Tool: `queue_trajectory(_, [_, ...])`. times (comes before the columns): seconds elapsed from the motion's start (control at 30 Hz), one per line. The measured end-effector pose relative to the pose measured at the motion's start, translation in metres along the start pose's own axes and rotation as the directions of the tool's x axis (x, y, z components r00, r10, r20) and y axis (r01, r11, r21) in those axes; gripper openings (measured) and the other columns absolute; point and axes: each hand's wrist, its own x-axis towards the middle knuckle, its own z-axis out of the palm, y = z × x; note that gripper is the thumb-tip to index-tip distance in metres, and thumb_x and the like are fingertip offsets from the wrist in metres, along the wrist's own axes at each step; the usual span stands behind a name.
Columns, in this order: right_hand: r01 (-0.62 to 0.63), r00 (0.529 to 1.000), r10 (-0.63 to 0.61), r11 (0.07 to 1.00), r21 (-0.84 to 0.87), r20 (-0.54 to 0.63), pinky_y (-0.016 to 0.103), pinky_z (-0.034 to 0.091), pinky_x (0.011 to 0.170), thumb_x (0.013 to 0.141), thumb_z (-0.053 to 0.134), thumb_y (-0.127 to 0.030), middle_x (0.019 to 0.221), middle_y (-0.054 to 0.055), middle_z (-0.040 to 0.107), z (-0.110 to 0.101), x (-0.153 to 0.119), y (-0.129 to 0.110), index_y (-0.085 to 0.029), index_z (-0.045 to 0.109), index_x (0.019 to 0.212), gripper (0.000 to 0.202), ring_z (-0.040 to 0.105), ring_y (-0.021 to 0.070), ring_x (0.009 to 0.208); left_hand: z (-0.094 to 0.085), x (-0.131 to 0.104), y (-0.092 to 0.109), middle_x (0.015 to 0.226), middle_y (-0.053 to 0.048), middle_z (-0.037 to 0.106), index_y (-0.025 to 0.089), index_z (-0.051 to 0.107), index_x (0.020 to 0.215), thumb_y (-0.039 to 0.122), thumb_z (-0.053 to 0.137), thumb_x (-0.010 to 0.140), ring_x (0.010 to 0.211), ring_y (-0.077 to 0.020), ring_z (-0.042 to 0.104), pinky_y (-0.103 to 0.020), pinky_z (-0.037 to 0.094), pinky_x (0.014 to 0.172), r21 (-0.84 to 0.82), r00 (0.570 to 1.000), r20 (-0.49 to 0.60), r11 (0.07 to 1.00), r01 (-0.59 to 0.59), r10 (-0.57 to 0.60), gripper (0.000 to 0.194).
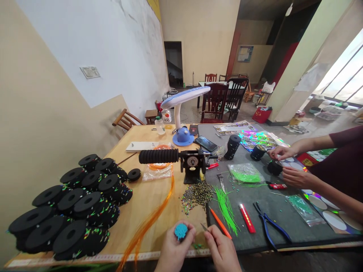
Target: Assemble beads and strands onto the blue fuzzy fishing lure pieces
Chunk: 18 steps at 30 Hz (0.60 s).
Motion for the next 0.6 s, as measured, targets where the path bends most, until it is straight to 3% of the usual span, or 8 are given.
queue_trajectory(0.1, [0.108, 0.993, -0.116, 0.962, -0.25, -0.017, 0.02, 0.04, 0.058, 0.094, 0.043, -0.037, 0.071, 0.001, 0.065, 0.001, -0.002, 0.003, -0.02, 0.057, 0.086, 0.023, 0.062, 0.0145, 0.062, -0.004, 0.002, 0.002, 0.059, 0.0, 0.059, 0.016, 0.062, 0.068, 0.049, 0.071, 0.071, 0.059, -0.0158, 0.055, -0.024, 0.046, 0.059, 0.011, 0.999, -0.032, 1.0, -0.025, 0.026, 0.034])
queue_trajectory(0.2, [0.191, 0.977, -0.214, 0.904, -0.382, -0.018, 0.021, 0.045, 0.064, 0.089, 0.052, -0.026, 0.081, 0.003, 0.068, 0.008, 0.0, 0.005, -0.022, 0.059, 0.096, 0.01, 0.066, 0.0163, 0.072, -0.006, 0.003, 0.004, 0.058, 0.0, 0.058, 0.016, 0.062, 0.067, 0.053, 0.07, 0.07, 0.058, -0.0163, 0.055, -0.024, 0.047, 0.058, 0.023, 0.998, -0.053, 0.999, -0.042, 0.043, 0.037])
queue_trajectory(0.37, [0.236, 0.953, -0.296, 0.856, -0.459, -0.062, 0.025, 0.049, 0.07, 0.083, 0.056, -0.016, 0.091, 0.004, 0.068, 0.013, 0.003, -0.001, -0.022, 0.055, 0.113, 0.031, 0.065, 0.0191, 0.081, -0.004, 0.003, 0.004, 0.055, 0.001, 0.056, 0.017, 0.062, 0.065, 0.055, 0.069, 0.069, 0.055, -0.0156, 0.052, -0.023, 0.045, 0.054, 0.032, 0.995, -0.08, 0.998, -0.062, 0.064, 0.039])
queue_trajectory(0.5, [0.252, 0.932, -0.342, 0.849, -0.465, -0.118, 0.027, 0.049, 0.074, 0.089, 0.048, -0.017, 0.095, 0.006, 0.067, -0.015, 0.004, -0.004, -0.022, 0.057, 0.109, 0.022, 0.063, 0.0191, 0.085, -0.002, 0.001, 0.002, 0.054, 0.002, 0.056, 0.018, 0.062, 0.064, 0.055, 0.07, 0.069, 0.053, -0.0152, 0.052, -0.022, 0.044, 0.054, 0.029, 0.988, -0.134, 0.997, -0.076, 0.08, 0.038])
queue_trajectory(0.6, [0.107, 0.918, -0.294, 0.829, -0.548, -0.265, 0.03, 0.048, 0.077, 0.092, 0.045, -0.021, 0.093, 0.008, 0.067, -0.054, 0.007, 0.008, -0.02, 0.059, 0.102, 0.017, 0.062, 0.0208, 0.087, -0.002, 0.002, 0.003, 0.054, 0.002, 0.056, 0.018, 0.063, 0.064, 0.057, 0.07, 0.069, 0.053, -0.0155, 0.053, -0.022, 0.044, 0.054, 0.049, 0.989, -0.12, 0.995, -0.083, 0.088, 0.04])
